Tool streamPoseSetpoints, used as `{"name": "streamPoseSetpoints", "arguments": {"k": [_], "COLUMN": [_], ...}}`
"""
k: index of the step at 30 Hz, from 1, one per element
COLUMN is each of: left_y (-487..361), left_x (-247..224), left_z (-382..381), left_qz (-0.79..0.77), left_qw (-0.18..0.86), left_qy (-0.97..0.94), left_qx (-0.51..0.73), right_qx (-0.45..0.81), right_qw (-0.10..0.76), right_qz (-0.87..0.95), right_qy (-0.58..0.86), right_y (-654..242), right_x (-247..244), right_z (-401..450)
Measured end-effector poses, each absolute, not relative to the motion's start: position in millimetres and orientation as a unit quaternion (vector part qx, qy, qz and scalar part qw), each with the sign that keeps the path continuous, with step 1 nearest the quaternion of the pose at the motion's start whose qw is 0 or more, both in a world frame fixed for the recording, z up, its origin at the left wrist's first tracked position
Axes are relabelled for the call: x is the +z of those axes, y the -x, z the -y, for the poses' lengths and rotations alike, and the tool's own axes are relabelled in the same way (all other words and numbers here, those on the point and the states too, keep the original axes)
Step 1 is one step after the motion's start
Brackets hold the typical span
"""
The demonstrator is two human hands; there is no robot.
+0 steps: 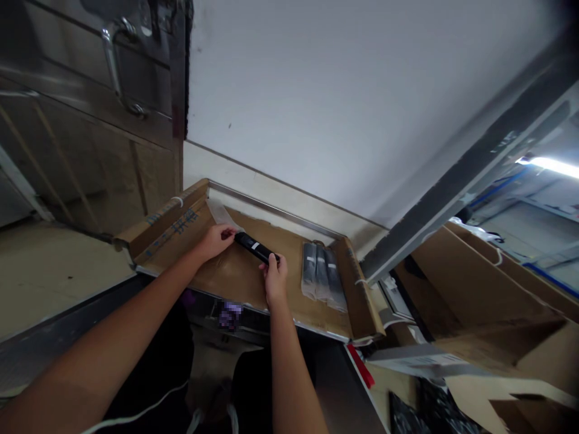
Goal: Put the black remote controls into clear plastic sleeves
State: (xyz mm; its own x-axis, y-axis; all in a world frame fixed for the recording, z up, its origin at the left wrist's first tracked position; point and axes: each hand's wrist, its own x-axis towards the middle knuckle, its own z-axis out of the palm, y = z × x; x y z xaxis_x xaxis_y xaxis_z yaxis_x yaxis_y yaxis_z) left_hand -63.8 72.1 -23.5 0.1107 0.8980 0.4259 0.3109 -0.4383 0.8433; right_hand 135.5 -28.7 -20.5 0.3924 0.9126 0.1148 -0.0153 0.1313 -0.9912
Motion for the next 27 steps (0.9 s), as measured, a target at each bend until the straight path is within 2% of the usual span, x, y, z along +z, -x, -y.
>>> {"name": "streamPoseSetpoints", "arguments": {"k": [8,19,24,27], "left_y": [61.2,53.2,50.6,49.3], "left_x": [-20.3,-18.8,-14.7,-12.9], "left_z": [-66.4,-48.3,-45.7,-45.1], "left_qz": [-0.446,-0.381,-0.444,-0.479], "left_qw": [0.252,0.31,0.198,0.128], "left_qy": [-0.71,-0.751,-0.741,-0.758], "left_qx": [0.483,0.44,0.463,0.424], "right_qx": [0.394,0.396,0.396,0.403], "right_qw": [0.584,0.588,0.574,0.56], "right_qz": [0.465,0.461,0.483,0.5], "right_qy": [0.536,0.534,0.529,0.523], "right_y": [-131.8,-131.5,-130.5,-130.6], "right_x": [-12.8,-13.2,-11.3,-12.0], "right_z": [33.3,32.7,34.3,35.1]}}
